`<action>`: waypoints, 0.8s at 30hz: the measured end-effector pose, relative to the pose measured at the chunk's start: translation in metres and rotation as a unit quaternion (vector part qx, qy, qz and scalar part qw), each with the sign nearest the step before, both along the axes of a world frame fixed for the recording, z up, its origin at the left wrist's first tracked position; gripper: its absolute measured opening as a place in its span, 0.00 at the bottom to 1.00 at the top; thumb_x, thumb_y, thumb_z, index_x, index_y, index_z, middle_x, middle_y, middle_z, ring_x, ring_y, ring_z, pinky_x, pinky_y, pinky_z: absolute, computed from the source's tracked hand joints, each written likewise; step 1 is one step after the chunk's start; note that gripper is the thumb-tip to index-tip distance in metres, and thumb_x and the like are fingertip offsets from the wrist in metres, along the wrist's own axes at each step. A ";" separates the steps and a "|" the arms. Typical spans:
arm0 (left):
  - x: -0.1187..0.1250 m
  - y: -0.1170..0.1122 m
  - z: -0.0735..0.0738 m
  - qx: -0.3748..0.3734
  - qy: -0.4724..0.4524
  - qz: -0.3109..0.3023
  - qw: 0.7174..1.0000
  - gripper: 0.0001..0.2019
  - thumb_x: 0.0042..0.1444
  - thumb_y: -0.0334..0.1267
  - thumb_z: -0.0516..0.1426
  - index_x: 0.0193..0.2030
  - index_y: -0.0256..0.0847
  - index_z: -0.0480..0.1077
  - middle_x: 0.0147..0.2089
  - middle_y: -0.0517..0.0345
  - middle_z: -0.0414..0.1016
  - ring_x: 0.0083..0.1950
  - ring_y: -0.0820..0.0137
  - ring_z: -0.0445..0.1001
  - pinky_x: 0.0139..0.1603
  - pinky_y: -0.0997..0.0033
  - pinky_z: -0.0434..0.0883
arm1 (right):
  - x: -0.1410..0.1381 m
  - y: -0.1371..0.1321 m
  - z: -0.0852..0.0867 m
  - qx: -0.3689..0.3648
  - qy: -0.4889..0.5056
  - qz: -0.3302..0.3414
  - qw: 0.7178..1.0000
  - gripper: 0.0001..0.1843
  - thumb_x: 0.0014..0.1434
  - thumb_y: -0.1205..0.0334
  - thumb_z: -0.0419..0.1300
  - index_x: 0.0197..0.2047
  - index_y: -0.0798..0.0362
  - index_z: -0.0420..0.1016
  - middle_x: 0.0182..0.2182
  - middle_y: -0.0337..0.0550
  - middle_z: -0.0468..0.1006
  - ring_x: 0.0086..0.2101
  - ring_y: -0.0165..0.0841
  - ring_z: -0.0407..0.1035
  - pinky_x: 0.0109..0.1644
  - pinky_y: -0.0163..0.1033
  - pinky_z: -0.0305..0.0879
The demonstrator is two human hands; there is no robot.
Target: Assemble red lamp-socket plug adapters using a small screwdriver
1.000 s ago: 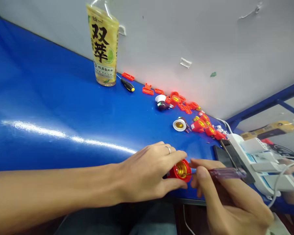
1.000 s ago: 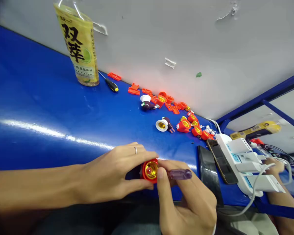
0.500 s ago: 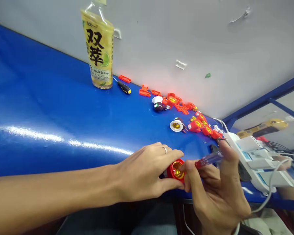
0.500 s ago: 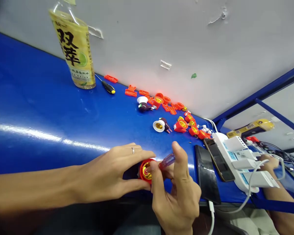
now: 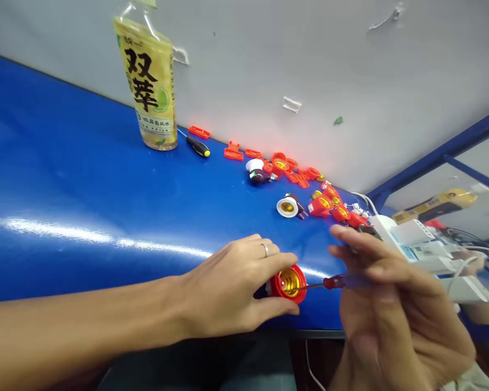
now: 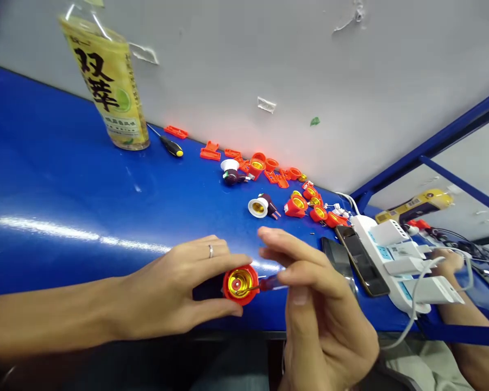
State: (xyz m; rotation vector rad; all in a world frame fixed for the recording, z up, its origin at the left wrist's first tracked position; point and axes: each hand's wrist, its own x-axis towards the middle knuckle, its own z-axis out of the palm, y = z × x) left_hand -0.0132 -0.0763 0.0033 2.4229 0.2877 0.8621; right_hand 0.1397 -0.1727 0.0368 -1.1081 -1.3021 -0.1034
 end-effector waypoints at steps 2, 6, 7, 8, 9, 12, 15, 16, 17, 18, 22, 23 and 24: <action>0.000 0.001 0.001 0.013 0.009 -0.004 1.000 0.14 0.62 0.46 0.62 0.45 0.37 0.73 0.34 0.57 0.75 0.35 0.68 0.72 0.42 0.66 0.68 | -0.001 0.002 -0.002 0.035 0.013 0.068 0.997 0.11 0.63 0.75 0.57 0.43 0.54 0.78 0.38 0.40 0.85 0.36 0.39 0.81 0.36 0.44 0.79; -0.001 0.001 0.001 0.028 0.014 -0.006 0.999 0.13 0.64 0.45 0.60 0.44 0.36 0.73 0.35 0.54 0.76 0.37 0.66 0.73 0.42 0.65 0.67 | 0.006 -0.011 -0.006 -0.011 0.024 0.078 0.997 0.11 0.62 0.74 0.61 0.44 0.51 0.80 0.36 0.39 0.85 0.34 0.38 0.81 0.39 0.45 0.81; -0.001 0.000 0.001 0.027 0.013 -0.006 1.000 0.13 0.64 0.45 0.60 0.45 0.35 0.73 0.35 0.53 0.77 0.38 0.65 0.73 0.43 0.65 0.68 | 0.008 -0.015 -0.006 -0.026 0.015 0.071 0.997 0.10 0.63 0.72 0.61 0.44 0.50 0.80 0.36 0.39 0.85 0.34 0.38 0.82 0.39 0.45 0.81; -0.001 0.000 0.000 0.026 0.010 -0.005 1.000 0.13 0.64 0.45 0.60 0.46 0.35 0.73 0.36 0.52 0.77 0.38 0.65 0.74 0.44 0.64 0.68 | 0.009 -0.018 -0.006 -0.039 -0.002 0.067 0.997 0.09 0.64 0.71 0.61 0.44 0.49 0.80 0.35 0.39 0.85 0.34 0.38 0.81 0.39 0.45 0.81; 0.000 -0.001 -0.001 0.025 0.007 -0.004 1.000 0.13 0.64 0.44 0.60 0.46 0.35 0.73 0.36 0.52 0.77 0.38 0.65 0.74 0.44 0.64 0.68 | 0.011 -0.021 -0.006 -0.049 -0.024 0.064 0.996 0.09 0.64 0.69 0.61 0.44 0.49 0.80 0.35 0.39 0.85 0.33 0.39 0.81 0.39 0.46 0.82; 0.000 -0.003 -0.001 0.021 -0.002 -0.001 1.000 0.12 0.65 0.43 0.59 0.45 0.35 0.73 0.35 0.53 0.77 0.37 0.65 0.73 0.43 0.64 0.68 | 0.009 -0.023 -0.005 -0.055 -0.048 0.030 0.997 0.05 0.64 0.64 0.63 0.43 0.48 0.80 0.33 0.40 0.84 0.32 0.40 0.81 0.37 0.48 0.82; 0.000 -0.004 0.000 0.014 -0.004 0.003 1.000 0.10 0.65 0.42 0.58 0.43 0.36 0.73 0.35 0.53 0.76 0.37 0.66 0.72 0.43 0.64 0.68 | 0.002 -0.020 -0.005 -0.072 -0.001 -0.005 0.997 0.06 0.66 0.56 0.62 0.40 0.47 0.79 0.30 0.38 0.83 0.30 0.37 0.80 0.33 0.43 0.81; 0.000 -0.005 0.001 0.012 -0.002 0.003 1.000 0.10 0.65 0.41 0.58 0.43 0.36 0.73 0.35 0.54 0.76 0.36 0.66 0.72 0.42 0.64 0.68 | -0.001 -0.019 -0.004 -0.086 0.009 -0.009 0.996 0.08 0.67 0.54 0.61 0.39 0.46 0.79 0.30 0.38 0.83 0.30 0.36 0.80 0.32 0.42 0.80; 0.000 -0.005 0.002 0.010 -0.001 0.004 1.000 0.09 0.65 0.41 0.58 0.44 0.36 0.73 0.34 0.54 0.76 0.36 0.66 0.72 0.42 0.64 0.68 | -0.003 -0.018 -0.004 -0.099 0.014 -0.010 0.995 0.11 0.68 0.51 0.60 0.38 0.46 0.79 0.29 0.38 0.82 0.30 0.36 0.80 0.32 0.41 0.80; 0.000 -0.005 0.002 0.010 0.002 0.004 1.000 0.09 0.65 0.40 0.57 0.44 0.36 0.73 0.34 0.54 0.76 0.36 0.66 0.72 0.42 0.64 0.68 | -0.005 -0.018 -0.004 -0.110 0.015 -0.011 0.994 0.13 0.68 0.50 0.58 0.37 0.46 0.79 0.29 0.39 0.82 0.30 0.36 0.80 0.33 0.41 0.80; 0.000 -0.006 0.003 0.009 -0.001 0.012 1.000 0.08 0.64 0.39 0.57 0.44 0.37 0.73 0.33 0.55 0.75 0.35 0.67 0.71 0.40 0.66 0.67 | -0.011 -0.020 -0.001 -0.139 -0.016 -0.051 0.989 0.16 0.70 0.48 0.55 0.37 0.46 0.78 0.30 0.39 0.83 0.30 0.36 0.80 0.30 0.39 0.80; 0.000 -0.006 0.003 0.008 -0.003 0.014 1.000 0.08 0.64 0.39 0.57 0.44 0.37 0.73 0.33 0.56 0.75 0.35 0.67 0.71 0.40 0.66 0.67 | -0.011 -0.021 0.000 -0.143 -0.034 -0.080 0.986 0.15 0.70 0.49 0.55 0.38 0.46 0.78 0.31 0.39 0.83 0.30 0.36 0.80 0.29 0.38 0.79; 0.000 -0.005 0.003 0.008 -0.003 0.014 1.000 0.08 0.64 0.39 0.58 0.43 0.37 0.73 0.33 0.56 0.75 0.34 0.67 0.71 0.39 0.66 0.67 | -0.012 -0.022 0.002 -0.146 -0.059 -0.115 0.981 0.14 0.70 0.50 0.55 0.39 0.45 0.79 0.32 0.38 0.83 0.29 0.35 0.80 0.29 0.36 0.79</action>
